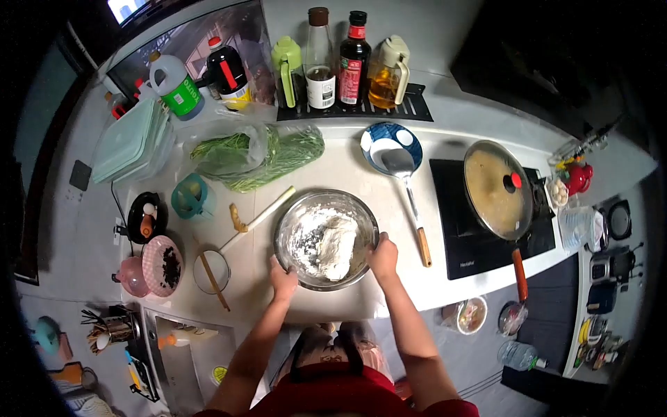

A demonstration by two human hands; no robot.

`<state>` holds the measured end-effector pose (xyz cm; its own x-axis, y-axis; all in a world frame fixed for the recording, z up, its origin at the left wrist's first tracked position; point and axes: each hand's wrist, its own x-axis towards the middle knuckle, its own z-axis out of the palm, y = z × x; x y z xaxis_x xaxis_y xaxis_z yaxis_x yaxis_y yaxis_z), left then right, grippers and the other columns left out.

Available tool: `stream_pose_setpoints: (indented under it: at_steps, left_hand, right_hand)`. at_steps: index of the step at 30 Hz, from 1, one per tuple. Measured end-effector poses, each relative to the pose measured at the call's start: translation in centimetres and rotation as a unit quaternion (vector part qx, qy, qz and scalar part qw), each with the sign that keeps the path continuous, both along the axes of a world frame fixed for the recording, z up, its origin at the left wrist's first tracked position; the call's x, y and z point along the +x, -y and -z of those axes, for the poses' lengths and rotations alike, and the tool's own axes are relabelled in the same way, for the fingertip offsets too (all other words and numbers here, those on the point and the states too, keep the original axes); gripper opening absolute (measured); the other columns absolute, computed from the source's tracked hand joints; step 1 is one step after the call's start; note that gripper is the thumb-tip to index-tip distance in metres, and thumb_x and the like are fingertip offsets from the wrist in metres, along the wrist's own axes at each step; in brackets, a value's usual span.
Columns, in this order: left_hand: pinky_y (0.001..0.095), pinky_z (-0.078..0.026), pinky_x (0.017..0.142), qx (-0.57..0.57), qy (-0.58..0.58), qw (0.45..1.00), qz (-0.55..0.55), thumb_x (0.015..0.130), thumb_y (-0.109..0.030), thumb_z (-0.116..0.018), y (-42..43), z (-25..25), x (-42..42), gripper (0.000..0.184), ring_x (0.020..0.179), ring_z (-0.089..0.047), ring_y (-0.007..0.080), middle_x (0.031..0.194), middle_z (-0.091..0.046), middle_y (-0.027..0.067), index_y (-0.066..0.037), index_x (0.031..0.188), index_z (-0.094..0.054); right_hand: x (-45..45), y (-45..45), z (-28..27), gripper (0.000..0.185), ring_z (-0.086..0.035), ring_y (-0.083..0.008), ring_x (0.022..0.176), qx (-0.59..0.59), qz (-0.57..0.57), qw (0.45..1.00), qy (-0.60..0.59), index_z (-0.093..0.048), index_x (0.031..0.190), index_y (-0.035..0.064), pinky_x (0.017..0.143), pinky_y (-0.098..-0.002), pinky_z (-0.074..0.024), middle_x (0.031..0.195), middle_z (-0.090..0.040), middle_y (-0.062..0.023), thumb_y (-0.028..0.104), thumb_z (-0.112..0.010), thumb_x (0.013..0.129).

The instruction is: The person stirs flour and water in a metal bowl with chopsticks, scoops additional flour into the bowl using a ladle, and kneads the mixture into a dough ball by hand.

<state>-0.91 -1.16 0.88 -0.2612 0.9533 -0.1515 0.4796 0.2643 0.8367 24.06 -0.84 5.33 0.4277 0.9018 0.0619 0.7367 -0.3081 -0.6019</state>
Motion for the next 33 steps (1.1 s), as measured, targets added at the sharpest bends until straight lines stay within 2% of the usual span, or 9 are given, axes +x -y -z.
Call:
stream_pose_setpoints:
  at_steps: [4,7,8,13,16,20,23,28,33]
  left_hand:
    - [0.0415,-0.036,0.092,-0.049,0.033,0.998,0.027,0.069,-0.010,-0.063,3.6,-1.1,-0.5,0.066,0.104,-0.047,0.0425,0.112,-0.046,0.0311,0.012,0.123,-0.032]
    - [0.0460,-0.035,0.090,0.042,-0.217,0.973,0.068,0.069,-0.014,-0.065,5.5,-2.8,-0.9,0.065,0.107,-0.043,0.0419,0.117,-0.043,0.0285,0.011,0.121,-0.035]
    - [0.0474,-0.035,0.090,0.110,-0.261,0.956,0.079,0.071,-0.018,-0.065,5.3,-4.6,-0.7,0.063,0.109,-0.040,0.0400,0.122,-0.040,0.0231,0.002,0.124,-0.037]
    - [0.0459,-0.031,0.097,0.104,-0.146,0.925,0.334,0.072,-0.026,-0.064,1.8,-2.7,7.1,0.061,0.113,-0.039,0.0385,0.129,-0.038,0.0152,-0.015,0.127,-0.040]
    - [0.0439,-0.038,0.092,0.026,-0.234,0.896,0.376,0.067,-0.028,-0.068,-0.1,-3.0,11.7,0.058,0.113,-0.040,0.0370,0.122,-0.042,0.0192,-0.018,0.120,-0.046]
    - [0.0419,-0.043,0.085,0.038,-0.129,0.970,0.204,0.066,-0.019,-0.069,-0.7,0.0,12.2,0.048,0.103,-0.047,0.0344,0.112,-0.046,0.0158,-0.018,0.110,-0.051]
    - [0.0422,-0.039,0.084,0.100,-0.061,0.993,-0.015,0.068,-0.020,-0.067,-1.4,0.4,11.3,0.044,0.099,-0.046,0.0356,0.103,-0.050,0.0205,-0.004,0.105,-0.049]
    - [0.0440,-0.039,0.082,0.038,-0.214,0.976,-0.010,0.071,-0.030,-0.062,-2.2,-0.4,14.3,0.043,0.100,-0.046,0.0363,0.102,-0.050,0.0200,-0.004,0.103,-0.049]
    - [0.0443,-0.042,0.078,0.150,-0.351,0.924,0.000,0.075,-0.026,-0.058,-4.4,2.9,15.3,0.029,0.095,-0.050,0.0351,0.102,-0.051,0.0179,-0.009,0.098,-0.053]
  right_hand:
    - [0.6,3.2,2.0,0.019,-0.056,-0.0388,0.060,-0.035,-0.013,0.999,-0.008,-0.049,0.072,-0.0015,0.055,-0.0420,-0.0455,0.062,-0.055,-0.0221,0.013,-0.060,0.066]
    - [0.7,5.6,3.0,0.020,-0.057,-0.0377,0.060,-0.042,-0.004,0.999,-0.023,-0.050,0.072,-0.0016,0.055,-0.0412,-0.0461,0.063,-0.057,-0.0210,0.014,-0.062,0.066]
    - [0.9,6.2,3.0,0.025,-0.058,-0.0366,0.060,-0.034,-0.004,0.998,-0.055,-0.052,0.075,-0.0016,0.055,-0.0407,-0.0470,0.064,-0.058,-0.0199,0.021,-0.063,0.071]
    - [1.7,3.6,2.2,0.034,-0.059,-0.0363,0.061,-0.073,-0.020,0.997,0.029,-0.055,0.086,0.0021,0.056,-0.0425,-0.0479,0.063,-0.059,-0.0191,0.036,-0.056,0.080]
    - [1.5,1.3,3.4,0.031,-0.058,-0.0378,0.061,-0.060,-0.050,0.996,0.040,-0.053,0.084,0.0034,0.056,-0.0457,-0.0466,0.063,-0.059,-0.0205,0.034,-0.053,0.082]
    - [1.7,1.0,4.6,0.026,-0.056,-0.0409,0.060,-0.059,-0.078,0.995,0.021,-0.049,0.079,0.0040,0.055,-0.0486,-0.0449,0.062,-0.057,-0.0234,0.029,-0.051,0.084]
    - [1.7,1.2,4.6,0.026,-0.055,-0.0416,0.058,-0.043,-0.079,0.996,0.003,-0.047,0.076,0.0032,0.053,-0.0482,-0.0446,0.060,-0.056,-0.0236,0.028,-0.052,0.084]
    - [2.3,0.8,5.0,0.026,-0.055,-0.0419,0.057,-0.014,-0.119,0.993,-0.014,-0.047,0.074,0.0020,0.053,-0.0482,-0.0444,0.059,-0.055,-0.0238,0.025,-0.052,0.083]
    - [2.8,0.6,5.1,0.024,-0.054,-0.0420,0.055,-0.012,-0.155,0.987,-0.026,-0.048,0.074,0.0000,0.052,-0.0481,-0.0448,0.058,-0.054,-0.0249,0.023,-0.054,0.082]
